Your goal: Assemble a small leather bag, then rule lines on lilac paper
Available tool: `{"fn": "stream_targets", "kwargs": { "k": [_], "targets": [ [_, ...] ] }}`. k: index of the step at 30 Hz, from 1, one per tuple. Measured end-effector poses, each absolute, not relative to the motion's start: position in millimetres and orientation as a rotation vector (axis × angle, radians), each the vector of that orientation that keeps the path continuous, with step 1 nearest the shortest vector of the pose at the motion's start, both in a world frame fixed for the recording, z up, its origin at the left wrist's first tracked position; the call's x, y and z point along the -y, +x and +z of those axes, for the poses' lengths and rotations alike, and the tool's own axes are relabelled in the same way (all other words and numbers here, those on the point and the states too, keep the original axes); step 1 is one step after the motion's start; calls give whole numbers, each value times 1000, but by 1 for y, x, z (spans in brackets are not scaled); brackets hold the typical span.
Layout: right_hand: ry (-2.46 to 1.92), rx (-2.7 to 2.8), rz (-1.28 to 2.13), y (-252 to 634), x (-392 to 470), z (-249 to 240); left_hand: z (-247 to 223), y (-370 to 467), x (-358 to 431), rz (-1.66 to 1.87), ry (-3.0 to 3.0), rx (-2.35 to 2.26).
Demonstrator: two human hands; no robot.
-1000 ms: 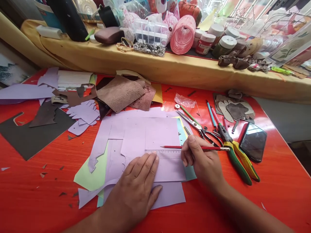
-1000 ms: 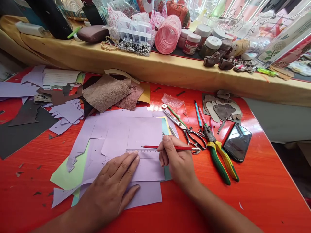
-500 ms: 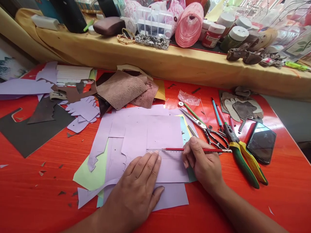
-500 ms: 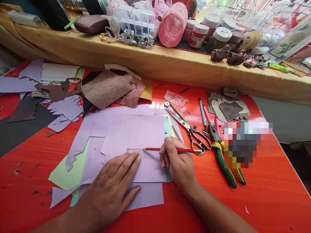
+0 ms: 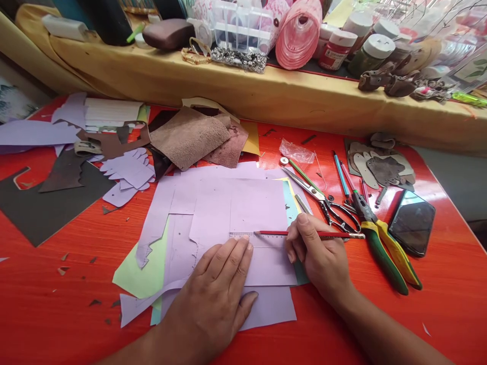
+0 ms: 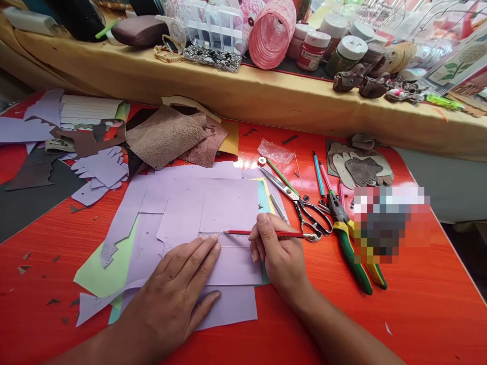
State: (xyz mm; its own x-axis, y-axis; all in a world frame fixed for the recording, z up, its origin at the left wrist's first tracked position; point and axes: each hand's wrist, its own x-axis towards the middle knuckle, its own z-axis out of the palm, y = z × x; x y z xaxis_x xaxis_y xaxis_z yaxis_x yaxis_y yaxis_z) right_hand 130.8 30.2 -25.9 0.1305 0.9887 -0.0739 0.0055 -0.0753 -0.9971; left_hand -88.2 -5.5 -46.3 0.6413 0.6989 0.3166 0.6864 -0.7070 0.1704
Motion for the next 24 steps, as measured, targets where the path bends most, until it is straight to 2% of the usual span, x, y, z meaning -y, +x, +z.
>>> {"fn": "stream_targets", "kwargs": {
  "k": [24],
  "targets": [
    [-1331, 1121, 1165, 132, -31, -28, -46, -88, 5, 557, 2802, -1172]
  ]
}}
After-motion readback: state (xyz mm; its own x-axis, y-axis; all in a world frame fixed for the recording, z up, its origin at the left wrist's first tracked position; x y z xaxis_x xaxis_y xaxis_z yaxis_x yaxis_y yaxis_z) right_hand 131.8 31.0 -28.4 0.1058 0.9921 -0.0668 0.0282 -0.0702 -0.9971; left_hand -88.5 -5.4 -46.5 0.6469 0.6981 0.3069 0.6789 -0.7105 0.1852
